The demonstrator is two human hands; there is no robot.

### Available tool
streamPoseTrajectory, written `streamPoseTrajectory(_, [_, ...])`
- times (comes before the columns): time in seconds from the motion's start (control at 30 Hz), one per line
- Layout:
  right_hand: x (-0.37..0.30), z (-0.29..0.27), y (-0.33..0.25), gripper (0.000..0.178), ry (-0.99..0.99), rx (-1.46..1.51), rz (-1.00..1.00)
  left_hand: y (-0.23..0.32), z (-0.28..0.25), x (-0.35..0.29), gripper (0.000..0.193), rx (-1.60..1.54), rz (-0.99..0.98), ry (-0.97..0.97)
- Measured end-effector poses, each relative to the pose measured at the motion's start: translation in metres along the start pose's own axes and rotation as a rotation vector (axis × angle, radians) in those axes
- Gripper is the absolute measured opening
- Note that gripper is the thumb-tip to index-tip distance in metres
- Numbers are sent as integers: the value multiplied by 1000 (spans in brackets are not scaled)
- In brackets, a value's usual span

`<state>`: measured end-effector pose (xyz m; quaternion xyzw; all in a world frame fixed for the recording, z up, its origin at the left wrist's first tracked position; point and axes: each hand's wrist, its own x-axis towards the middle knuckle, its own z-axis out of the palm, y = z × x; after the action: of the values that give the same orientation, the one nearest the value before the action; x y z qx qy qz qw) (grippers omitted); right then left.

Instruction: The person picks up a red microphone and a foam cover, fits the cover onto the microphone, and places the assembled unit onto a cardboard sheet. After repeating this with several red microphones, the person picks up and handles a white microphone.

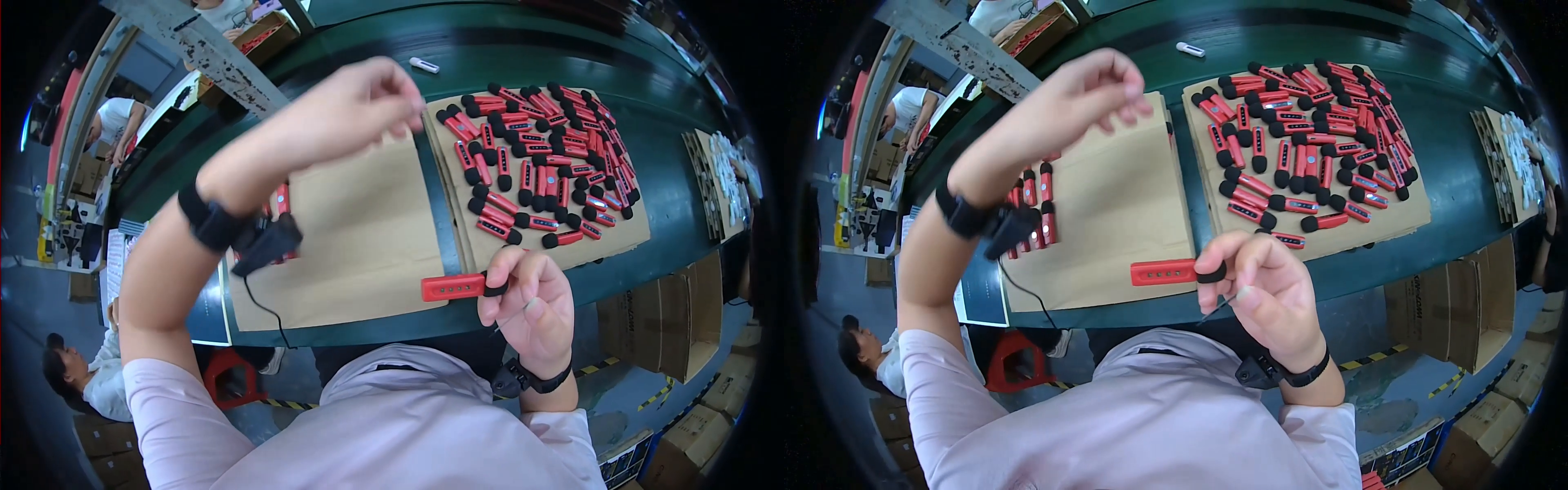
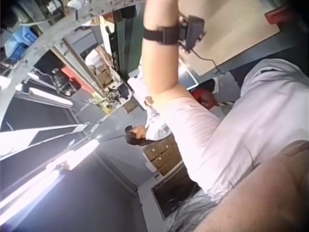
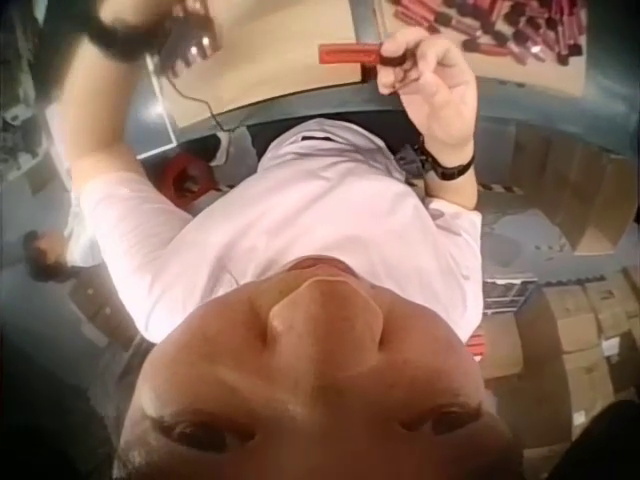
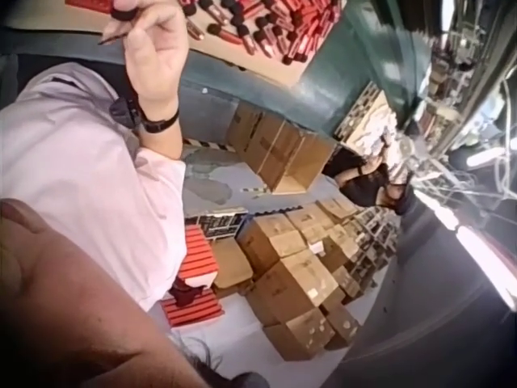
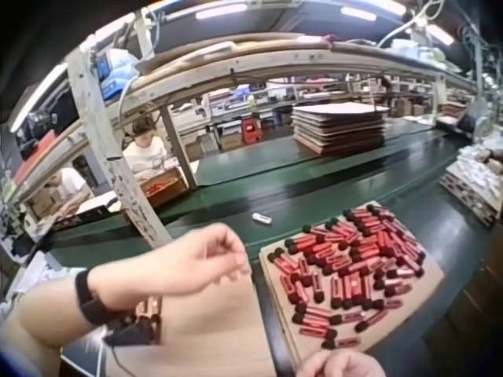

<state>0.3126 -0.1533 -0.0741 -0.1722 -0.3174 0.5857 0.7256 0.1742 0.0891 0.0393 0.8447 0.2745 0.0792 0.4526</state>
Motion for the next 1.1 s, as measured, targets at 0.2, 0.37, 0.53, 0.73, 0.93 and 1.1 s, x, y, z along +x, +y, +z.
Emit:
streamPoseTrajectory(0.2, [-18, -22, -16, 24, 86, -2, 5, -46, -29, 120, 26, 351, 11, 260])
streamPoseTrajectory(0.37, [-38, -41, -24, 25, 206, 14, -6, -94, -32, 185, 28, 807, -82, 192])
streamPoseTrajectory(0.53, [-54, -56, -21, 24, 255, 65, -18, -148, -31, 211, 32, 961, -87, 178])
streamPoseTrajectory(0.73, [-65, -63, -14, 23, 311, 120, 4, -169, -30, 219, 30, 1071, -164, 170])
streamPoseTrajectory(0.93, [-70, -58, -10, 24, 355, 111, -11, -163, -35, 218, 25, 1004, -237, 73])
streamPoseTrajectory(1.1, [-69, -52, -13, 22, 336, 98, -25, -175, -38, 214, 19, 944, -290, 29])
